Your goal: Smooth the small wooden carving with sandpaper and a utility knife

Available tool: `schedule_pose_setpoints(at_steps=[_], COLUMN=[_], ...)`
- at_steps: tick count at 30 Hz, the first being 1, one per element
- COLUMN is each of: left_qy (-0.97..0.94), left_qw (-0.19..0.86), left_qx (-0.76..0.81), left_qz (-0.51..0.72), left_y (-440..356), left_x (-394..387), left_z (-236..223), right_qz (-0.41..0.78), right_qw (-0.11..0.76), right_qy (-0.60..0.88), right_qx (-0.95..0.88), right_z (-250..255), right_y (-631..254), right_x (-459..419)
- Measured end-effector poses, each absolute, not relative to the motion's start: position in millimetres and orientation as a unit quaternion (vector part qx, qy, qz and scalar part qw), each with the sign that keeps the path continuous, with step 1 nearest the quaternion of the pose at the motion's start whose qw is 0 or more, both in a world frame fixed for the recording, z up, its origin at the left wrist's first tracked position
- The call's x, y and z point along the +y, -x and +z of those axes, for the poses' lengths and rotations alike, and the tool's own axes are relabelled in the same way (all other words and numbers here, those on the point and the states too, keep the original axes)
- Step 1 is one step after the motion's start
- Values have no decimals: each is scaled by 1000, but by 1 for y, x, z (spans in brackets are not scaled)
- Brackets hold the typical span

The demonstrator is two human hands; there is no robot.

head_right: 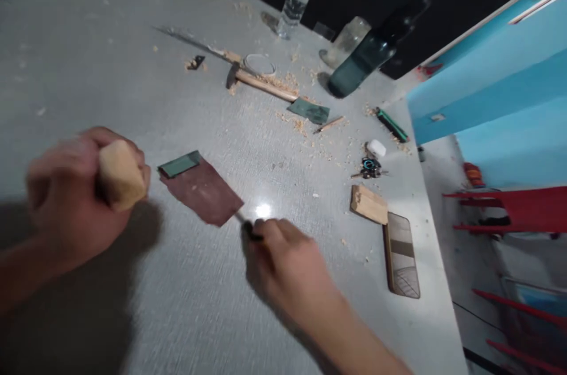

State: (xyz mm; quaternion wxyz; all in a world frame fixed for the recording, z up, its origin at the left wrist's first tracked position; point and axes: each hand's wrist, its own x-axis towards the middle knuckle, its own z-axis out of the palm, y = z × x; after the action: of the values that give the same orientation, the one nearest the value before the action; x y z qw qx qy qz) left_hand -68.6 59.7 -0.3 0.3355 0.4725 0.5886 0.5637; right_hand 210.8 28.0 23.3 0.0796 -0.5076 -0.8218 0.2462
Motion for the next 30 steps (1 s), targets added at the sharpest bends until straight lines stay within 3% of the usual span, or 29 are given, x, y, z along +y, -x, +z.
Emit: schedule_pose_setpoints(at_steps=[7, 13, 22, 30], left_qy=[-498, -470, -491, -471], left_qw=[339, 350, 332, 339], left_qx=[542, 569, 560, 534], left_qz=[586, 577, 578, 615], left_y=[70, 77, 78, 75], left_x=[60, 65, 71, 72], left_z=[-4, -5, -19, -17], right_qz=[181, 222, 169, 217], right_qw=[72, 104, 29, 80], right_qy=[615, 568, 538, 568], right_qx=[-764, -786, -825, -790], right_z=[23, 28, 23, 31], right_y=[-221, -204, -188, -228], right_x=[62, 60, 109, 136])
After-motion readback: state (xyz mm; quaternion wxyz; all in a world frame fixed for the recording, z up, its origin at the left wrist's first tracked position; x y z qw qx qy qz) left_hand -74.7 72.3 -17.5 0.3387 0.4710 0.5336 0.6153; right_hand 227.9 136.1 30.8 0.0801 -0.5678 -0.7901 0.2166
